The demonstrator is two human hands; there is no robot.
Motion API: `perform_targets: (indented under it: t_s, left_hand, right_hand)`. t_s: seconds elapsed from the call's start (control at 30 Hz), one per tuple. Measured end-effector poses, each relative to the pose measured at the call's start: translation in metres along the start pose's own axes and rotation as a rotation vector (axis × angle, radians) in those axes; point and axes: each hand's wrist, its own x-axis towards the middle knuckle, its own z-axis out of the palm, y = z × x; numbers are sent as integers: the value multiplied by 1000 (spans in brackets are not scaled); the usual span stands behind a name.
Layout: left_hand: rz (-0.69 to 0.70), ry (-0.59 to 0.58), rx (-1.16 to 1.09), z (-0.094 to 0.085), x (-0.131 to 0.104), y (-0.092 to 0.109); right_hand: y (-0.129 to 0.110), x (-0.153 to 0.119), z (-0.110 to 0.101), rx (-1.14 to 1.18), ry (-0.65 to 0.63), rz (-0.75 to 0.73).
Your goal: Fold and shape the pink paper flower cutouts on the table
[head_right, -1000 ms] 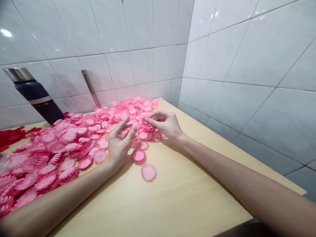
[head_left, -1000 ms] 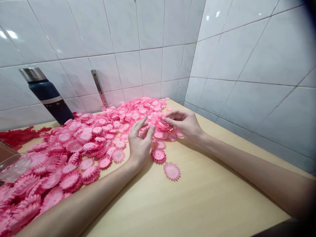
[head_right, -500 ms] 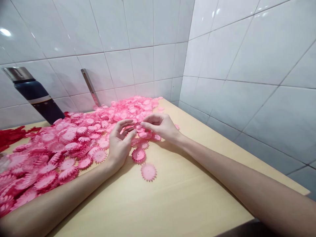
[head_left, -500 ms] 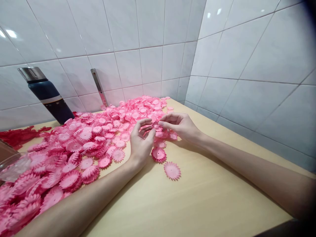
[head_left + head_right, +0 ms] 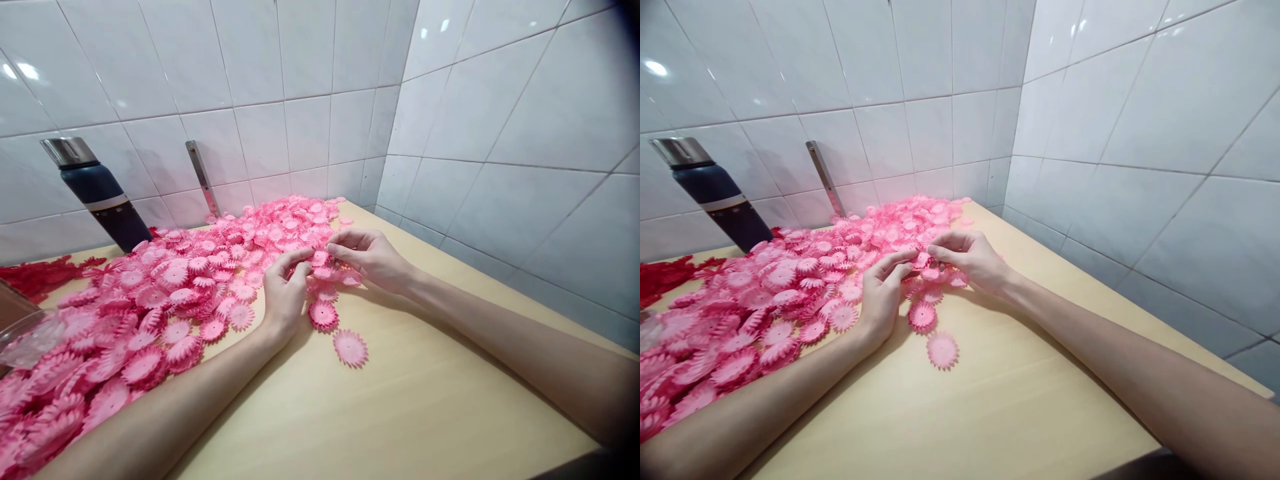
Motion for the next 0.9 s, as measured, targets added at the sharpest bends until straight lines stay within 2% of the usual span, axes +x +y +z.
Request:
perform_targets:
  t_s: [0.2, 0.3, 0.47, 0.53, 0.63, 0.73, 0.8, 0.9]
  left_hand:
    - [-8, -61, 13, 1, -4, 5]
    - [11, -45, 8, 2, -5, 6]
    - [56, -15, -21, 2, -3, 3]
    - [43, -7, -58, 1, -1, 1]
    - [23, 37, -117, 1, 1, -2]
    - [19, 67, -163, 1, 2, -4]
    - [6, 81, -197, 2, 2, -3]
    - [-38, 106, -263, 4, 2, -2]
  right_hand:
    - [3, 2, -3, 44, 0, -32]
    - [3, 1, -2, 10, -25, -48]
    - [-22, 4, -3, -183, -71, -67]
    - [-39, 6, -4, -321, -196, 21]
    - [-59, 5, -1, -601, -526, 288]
    - [-65, -3, 10, -802, -819, 562]
    - [-64, -9, 16, -827, -882, 618]
    - [-61, -11, 15, -810, -877, 590]
